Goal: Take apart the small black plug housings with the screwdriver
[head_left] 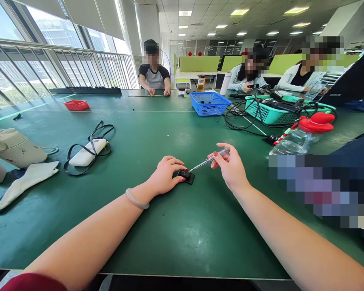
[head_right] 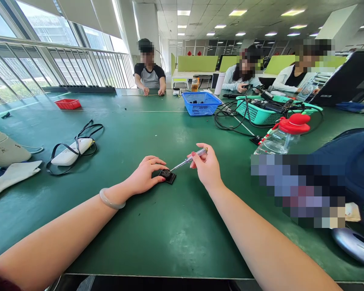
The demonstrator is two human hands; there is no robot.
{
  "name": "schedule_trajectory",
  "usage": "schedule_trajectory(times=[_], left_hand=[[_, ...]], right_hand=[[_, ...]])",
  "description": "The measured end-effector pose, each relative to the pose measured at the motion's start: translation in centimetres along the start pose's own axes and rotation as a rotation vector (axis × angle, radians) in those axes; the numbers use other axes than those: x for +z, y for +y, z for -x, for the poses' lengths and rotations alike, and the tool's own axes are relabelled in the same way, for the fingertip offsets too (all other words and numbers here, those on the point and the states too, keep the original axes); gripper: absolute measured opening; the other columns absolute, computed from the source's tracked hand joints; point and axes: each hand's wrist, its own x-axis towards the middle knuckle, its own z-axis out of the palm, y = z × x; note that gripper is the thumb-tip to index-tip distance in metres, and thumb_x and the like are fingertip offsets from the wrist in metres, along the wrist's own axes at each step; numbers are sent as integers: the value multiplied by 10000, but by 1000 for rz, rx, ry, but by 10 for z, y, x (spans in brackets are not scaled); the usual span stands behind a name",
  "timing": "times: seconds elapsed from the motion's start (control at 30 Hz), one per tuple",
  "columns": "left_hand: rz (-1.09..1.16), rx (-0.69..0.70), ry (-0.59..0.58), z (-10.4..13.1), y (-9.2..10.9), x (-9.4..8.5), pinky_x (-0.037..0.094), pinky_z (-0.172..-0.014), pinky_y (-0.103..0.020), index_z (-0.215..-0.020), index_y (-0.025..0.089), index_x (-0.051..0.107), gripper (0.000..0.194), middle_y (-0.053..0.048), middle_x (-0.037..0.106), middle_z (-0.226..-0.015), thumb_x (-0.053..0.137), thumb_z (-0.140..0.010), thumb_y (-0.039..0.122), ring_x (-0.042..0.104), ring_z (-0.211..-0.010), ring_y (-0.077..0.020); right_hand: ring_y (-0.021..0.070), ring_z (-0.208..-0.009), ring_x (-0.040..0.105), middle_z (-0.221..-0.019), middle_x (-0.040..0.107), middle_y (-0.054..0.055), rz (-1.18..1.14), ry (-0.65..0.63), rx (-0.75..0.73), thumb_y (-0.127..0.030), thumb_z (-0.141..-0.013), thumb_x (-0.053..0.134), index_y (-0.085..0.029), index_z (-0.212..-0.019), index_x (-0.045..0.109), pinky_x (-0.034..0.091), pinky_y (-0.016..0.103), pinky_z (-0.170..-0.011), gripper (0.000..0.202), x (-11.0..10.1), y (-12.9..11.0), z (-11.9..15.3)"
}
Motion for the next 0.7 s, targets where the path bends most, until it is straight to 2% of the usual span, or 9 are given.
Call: schedule_trajectory(times=[0.17,0.47,0.53,0.7], left_hand=[[-5,-4,-4,0,-1,0,370,-1151,-532,-1096,257,753,288,-66,676,-1265,745,-808,252,454,-1288,-310],[8,6,-15,0,-2,0,369,-1153,-532,-1103,257,751,291,-66,673,-1269,741,-812,264,447,-1292,-310],[8,17,-11,0,-2,0,370,-1150,-533,-1096,258,753,285,-65,677,-1259,742,-811,270,448,-1289,-311],[3,36,-2,1,-1,1,372,-1146,-528,-1087,258,753,275,-63,680,-1250,745,-813,289,455,-1283,-308]], right_hand=[[135,-571,619,-757,714,-25,-20,44,45,-509,-747,757,-238,-1076,527,551,346,-630,484,1,3,0],[143,-605,636,-800,713,-28,-78,5,-91,-508,-771,747,-265,-1050,499,583,382,-681,446,8,-7,10],[144,-608,638,-798,714,-26,-73,2,-70,-515,-764,755,-263,-1051,501,581,380,-685,459,7,-6,9],[147,-600,642,-781,726,-14,-49,-18,90,-559,-701,789,-247,-1039,513,574,378,-688,537,6,2,3]])
